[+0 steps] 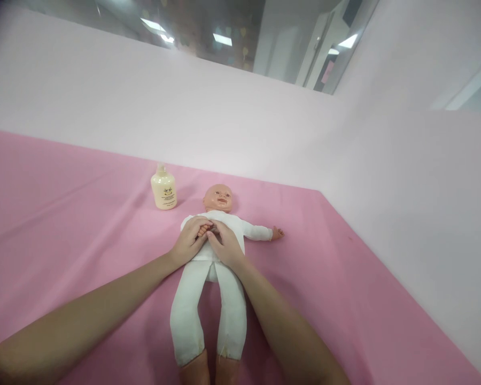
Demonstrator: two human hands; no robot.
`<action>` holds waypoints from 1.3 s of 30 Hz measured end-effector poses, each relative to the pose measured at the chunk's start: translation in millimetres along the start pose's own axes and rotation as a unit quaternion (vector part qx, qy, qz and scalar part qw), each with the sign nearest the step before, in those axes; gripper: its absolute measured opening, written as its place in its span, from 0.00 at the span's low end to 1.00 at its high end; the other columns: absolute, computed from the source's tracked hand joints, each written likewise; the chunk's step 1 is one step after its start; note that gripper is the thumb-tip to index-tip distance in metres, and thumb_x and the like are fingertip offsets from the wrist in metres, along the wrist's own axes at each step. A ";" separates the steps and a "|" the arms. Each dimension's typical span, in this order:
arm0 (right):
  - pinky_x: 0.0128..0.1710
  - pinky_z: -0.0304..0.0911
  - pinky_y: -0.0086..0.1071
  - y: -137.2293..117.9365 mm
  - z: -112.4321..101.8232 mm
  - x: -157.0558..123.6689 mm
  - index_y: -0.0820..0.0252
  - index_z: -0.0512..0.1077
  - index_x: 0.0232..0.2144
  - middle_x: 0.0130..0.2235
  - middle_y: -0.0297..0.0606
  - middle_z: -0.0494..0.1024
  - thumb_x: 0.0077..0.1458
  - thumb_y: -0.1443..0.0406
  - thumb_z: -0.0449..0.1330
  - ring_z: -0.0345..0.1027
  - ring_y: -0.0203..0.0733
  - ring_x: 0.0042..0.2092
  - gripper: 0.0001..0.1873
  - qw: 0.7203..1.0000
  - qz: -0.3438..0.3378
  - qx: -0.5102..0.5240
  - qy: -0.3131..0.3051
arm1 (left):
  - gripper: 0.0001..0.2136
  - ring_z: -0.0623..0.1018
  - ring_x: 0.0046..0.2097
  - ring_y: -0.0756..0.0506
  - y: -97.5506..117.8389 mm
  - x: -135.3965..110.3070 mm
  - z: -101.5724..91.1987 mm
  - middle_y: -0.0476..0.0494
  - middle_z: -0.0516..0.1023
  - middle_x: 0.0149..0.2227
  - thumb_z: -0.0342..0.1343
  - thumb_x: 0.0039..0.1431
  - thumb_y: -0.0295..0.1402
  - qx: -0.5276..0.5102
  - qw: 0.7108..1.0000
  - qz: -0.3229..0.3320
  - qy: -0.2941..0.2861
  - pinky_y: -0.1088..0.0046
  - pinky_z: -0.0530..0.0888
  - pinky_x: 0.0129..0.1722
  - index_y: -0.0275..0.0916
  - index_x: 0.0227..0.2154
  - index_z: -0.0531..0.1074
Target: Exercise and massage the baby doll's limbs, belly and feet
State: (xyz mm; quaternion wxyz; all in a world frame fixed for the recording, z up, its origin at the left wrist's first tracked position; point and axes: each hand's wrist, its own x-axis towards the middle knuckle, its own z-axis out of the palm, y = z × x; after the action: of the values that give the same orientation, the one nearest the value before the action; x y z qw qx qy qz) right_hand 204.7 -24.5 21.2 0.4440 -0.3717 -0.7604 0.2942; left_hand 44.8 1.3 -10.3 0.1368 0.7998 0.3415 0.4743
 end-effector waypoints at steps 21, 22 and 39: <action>0.47 0.62 0.34 3.3 2.0 -0.5 0.58 0.68 0.45 0.43 0.36 0.74 0.57 0.69 0.51 0.68 0.38 0.43 0.14 1.000 0.027 -0.005 0.011 | 0.12 0.73 0.47 0.43 -1.3 2.0 1.9 0.43 0.75 0.43 0.48 0.56 0.23 0.010 0.999 0.034 0.003 0.60 0.69 0.48 0.42 0.41 0.69; 0.47 0.62 0.34 3.5 2.0 -0.5 0.58 0.68 0.45 0.43 0.36 0.74 0.57 0.69 0.51 0.68 0.38 0.43 0.14 1.000 0.027 -0.004 0.011 | 0.12 0.73 0.47 0.43 -1.6 1.8 2.1 0.43 0.75 0.43 0.48 0.55 0.23 0.011 0.999 0.032 0.002 0.60 0.69 0.48 0.42 0.41 0.69; 0.48 0.62 0.35 -2.7 0.0 -1.2 0.57 0.68 0.46 0.44 0.36 0.75 0.58 0.68 0.50 0.68 0.39 0.43 0.15 1.000 0.020 -0.002 0.006 | 0.09 0.71 0.48 0.44 3.3 -2.9 -2.9 0.42 0.73 0.44 0.46 0.62 0.27 0.053 0.996 0.068 0.013 0.60 0.69 0.50 0.42 0.41 0.69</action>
State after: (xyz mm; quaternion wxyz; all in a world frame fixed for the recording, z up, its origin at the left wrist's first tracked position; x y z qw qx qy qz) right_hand 204.2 -27.0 22.7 0.4419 -0.3898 -0.7504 0.2995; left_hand 42.8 -3.3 -8.9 0.0572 0.8211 0.3122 0.4744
